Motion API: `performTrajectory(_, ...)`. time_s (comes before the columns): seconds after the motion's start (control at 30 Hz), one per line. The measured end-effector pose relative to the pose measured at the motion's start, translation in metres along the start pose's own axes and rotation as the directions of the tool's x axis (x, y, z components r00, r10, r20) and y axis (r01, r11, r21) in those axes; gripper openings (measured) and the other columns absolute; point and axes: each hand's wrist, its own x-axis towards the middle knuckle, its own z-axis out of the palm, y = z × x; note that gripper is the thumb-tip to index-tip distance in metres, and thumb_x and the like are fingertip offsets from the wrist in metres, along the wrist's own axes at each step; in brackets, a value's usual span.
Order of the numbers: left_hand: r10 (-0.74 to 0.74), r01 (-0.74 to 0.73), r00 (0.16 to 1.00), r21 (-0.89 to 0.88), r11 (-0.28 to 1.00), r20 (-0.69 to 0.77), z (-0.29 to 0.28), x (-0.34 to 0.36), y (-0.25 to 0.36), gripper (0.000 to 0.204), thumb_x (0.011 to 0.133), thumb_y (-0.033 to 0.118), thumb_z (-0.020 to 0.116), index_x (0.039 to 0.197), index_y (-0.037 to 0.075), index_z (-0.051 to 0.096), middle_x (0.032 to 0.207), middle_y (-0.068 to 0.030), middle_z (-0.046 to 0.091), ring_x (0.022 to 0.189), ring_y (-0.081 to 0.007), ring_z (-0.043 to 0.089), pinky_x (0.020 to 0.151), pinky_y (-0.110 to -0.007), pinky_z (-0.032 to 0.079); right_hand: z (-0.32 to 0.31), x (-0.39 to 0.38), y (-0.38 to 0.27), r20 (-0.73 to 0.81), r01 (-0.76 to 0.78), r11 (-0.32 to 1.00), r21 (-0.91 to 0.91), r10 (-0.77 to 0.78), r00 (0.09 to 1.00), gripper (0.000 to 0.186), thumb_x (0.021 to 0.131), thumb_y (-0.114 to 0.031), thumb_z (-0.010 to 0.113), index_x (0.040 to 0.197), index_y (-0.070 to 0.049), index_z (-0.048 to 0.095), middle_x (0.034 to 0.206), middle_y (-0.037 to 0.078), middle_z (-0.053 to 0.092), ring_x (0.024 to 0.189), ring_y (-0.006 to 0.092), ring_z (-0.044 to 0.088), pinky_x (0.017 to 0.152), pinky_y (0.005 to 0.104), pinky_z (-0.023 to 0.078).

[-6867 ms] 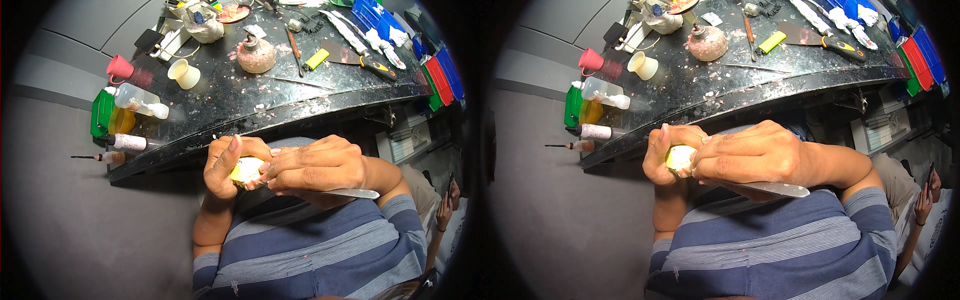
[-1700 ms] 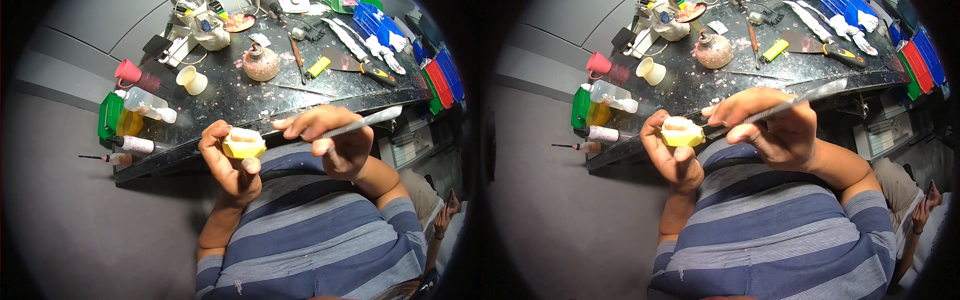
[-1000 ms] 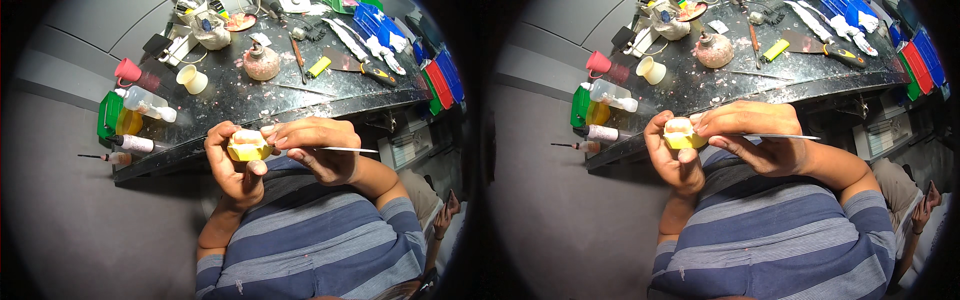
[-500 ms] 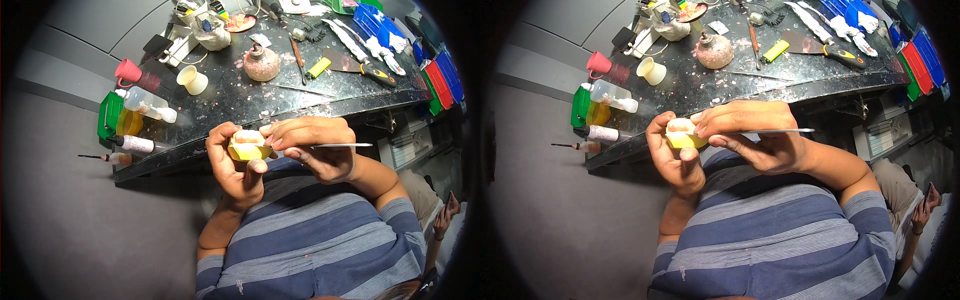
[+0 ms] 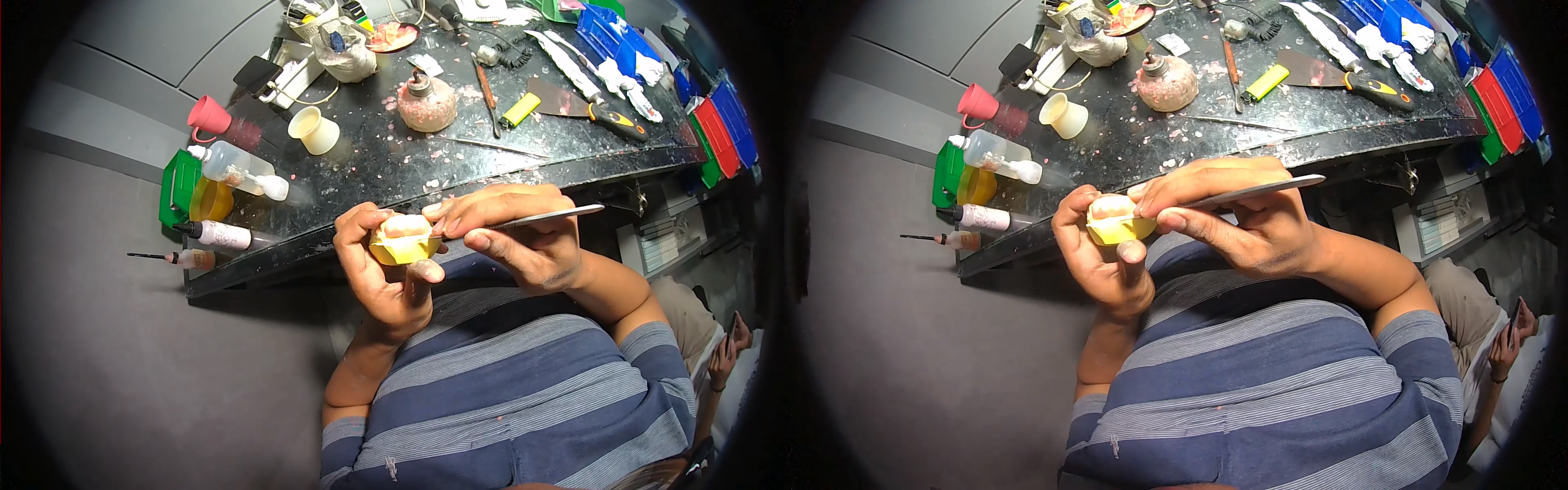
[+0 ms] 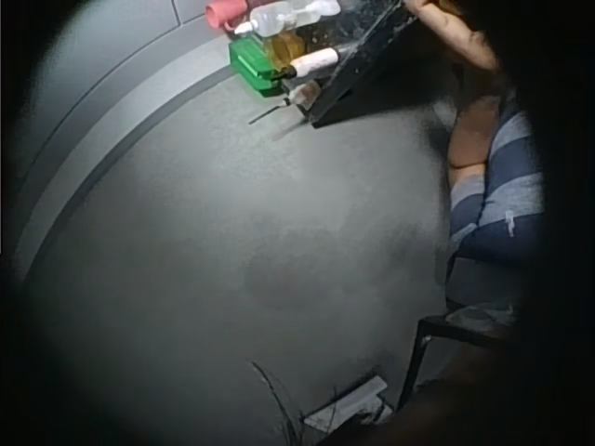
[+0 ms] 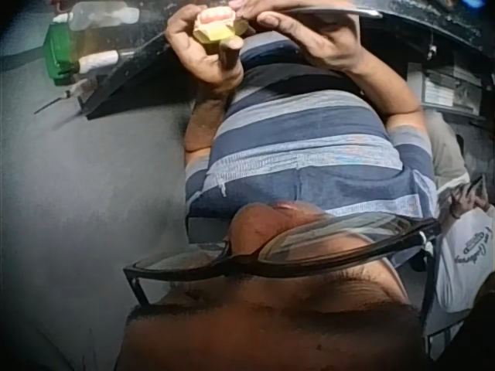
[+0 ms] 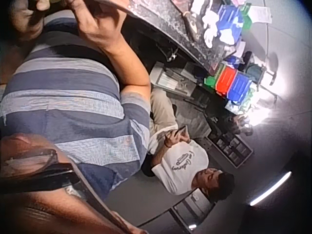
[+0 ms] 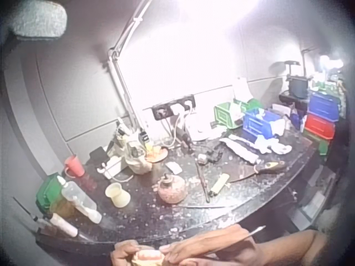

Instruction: The person holds a dental cast and shapes the wax base around the teeth using a metal dental carving tool.

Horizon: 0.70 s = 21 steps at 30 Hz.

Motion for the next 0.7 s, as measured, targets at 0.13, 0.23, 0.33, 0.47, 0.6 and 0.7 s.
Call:
performTrajectory(0.13, 0.072, -0.075, 0.997, 0.108, 0.991, 0.034, -0.008, 0.002, -0.008, 0.085, 0.081, 0.047, 0.086, 0.131, -0.001, 0.038, 0.122, -0.0115, 0.039, 0.096, -0.0182, 0.060, 0.077, -0.032, 0.061, 0.001, -0.001, 0.003, -0.009, -0.027, 1.000, -0.015, 0.027, 1.000, 0.012, 0.092, 0.003, 0.071, 0.103, 0.004, 0.075, 0.104, 0.018, 0.076, 0.106, 0.0309, 0.074, 0.095, 0.0408, 0.058)
performTrajectory(0.23, 0.140, -0.148, 0.989, 0.180, 0.973, 0.057, -0.015, 0.005, -0.015, 0.084, 0.082, 0.048, 0.085, 0.131, -0.001, 0.038, 0.121, -0.0121, 0.039, 0.095, -0.0178, 0.059, 0.076, -0.031, 0.061, 0.003, -0.003, 0.004, -0.063, -0.105, 0.927, 0.360, 0.137, 0.989, 0.016, 0.099, -0.008, 0.064, 0.104, 0.007, 0.069, 0.096, 0.022, 0.074, 0.103, 0.0358, 0.073, 0.101, 0.0569, 0.054)
performTrajectory(0.33, 0.098, -0.102, 0.995, 0.120, 0.988, 0.033, -0.008, 0.005, -0.006, 0.083, 0.082, 0.048, 0.085, 0.130, -0.001, 0.038, 0.119, -0.0126, 0.039, 0.095, -0.0183, 0.058, 0.073, -0.031, 0.061, -0.008, 0.000, 0.011, -0.106, 0.027, 0.915, 0.402, 0.017, 0.994, 0.025, 0.103, -0.020, 0.064, 0.095, 0.003, 0.062, 0.090, 0.021, 0.071, 0.098, 0.0331, 0.073, 0.101, 0.0583, 0.054)
performTrajectory(0.47, 0.142, -0.153, 0.986, 0.122, 0.981, 0.090, -0.013, 0.002, 0.001, 0.083, 0.082, 0.046, 0.086, 0.134, 0.003, 0.037, 0.120, -0.0116, 0.039, 0.098, -0.0205, 0.056, 0.067, -0.036, 0.065, -0.015, -0.014, -0.008, -0.155, -0.049, 0.830, 0.555, 0.161, 0.975, 0.032, 0.106, -0.024, 0.060, 0.102, 0.006, 0.051, 0.088, 0.021, 0.069, 0.071, 0.0278, 0.075, 0.082, 0.0473, 0.065)
performTrajectory(0.6, 0.224, -0.273, 0.951, 0.243, 0.931, 0.211, -0.012, 0.000, 0.023, 0.079, 0.083, 0.049, 0.084, 0.129, 0.006, 0.037, 0.114, -0.0098, 0.034, 0.094, -0.0200, 0.054, 0.069, -0.040, 0.066, -0.024, -0.006, -0.002, -0.057, 0.216, 0.859, 0.465, -0.214, 0.975, 0.030, 0.104, -0.017, 0.063, 0.101, 0.012, 0.056, 0.072, 0.015, 0.068, 0.058, 0.0215, 0.073, 0.081, 0.0466, 0.065)
performTrajectory(0.7, 0.245, -0.302, 0.927, 0.177, 0.937, 0.282, -0.016, -0.001, 0.032, 0.094, 0.064, 0.054, 0.090, 0.131, 0.012, 0.038, 0.112, -0.0072, 0.036, 0.094, -0.0197, 0.060, 0.075, -0.043, 0.068, -0.016, -0.013, -0.027, -0.110, 0.095, 0.928, 0.361, -0.059, 0.992, 0.024, 0.098, -0.009, 0.071, 0.099, 0.013, 0.061, 0.085, 0.022, 0.072, 0.082, 0.0319, 0.077, 0.087, 0.0474, 0.063)
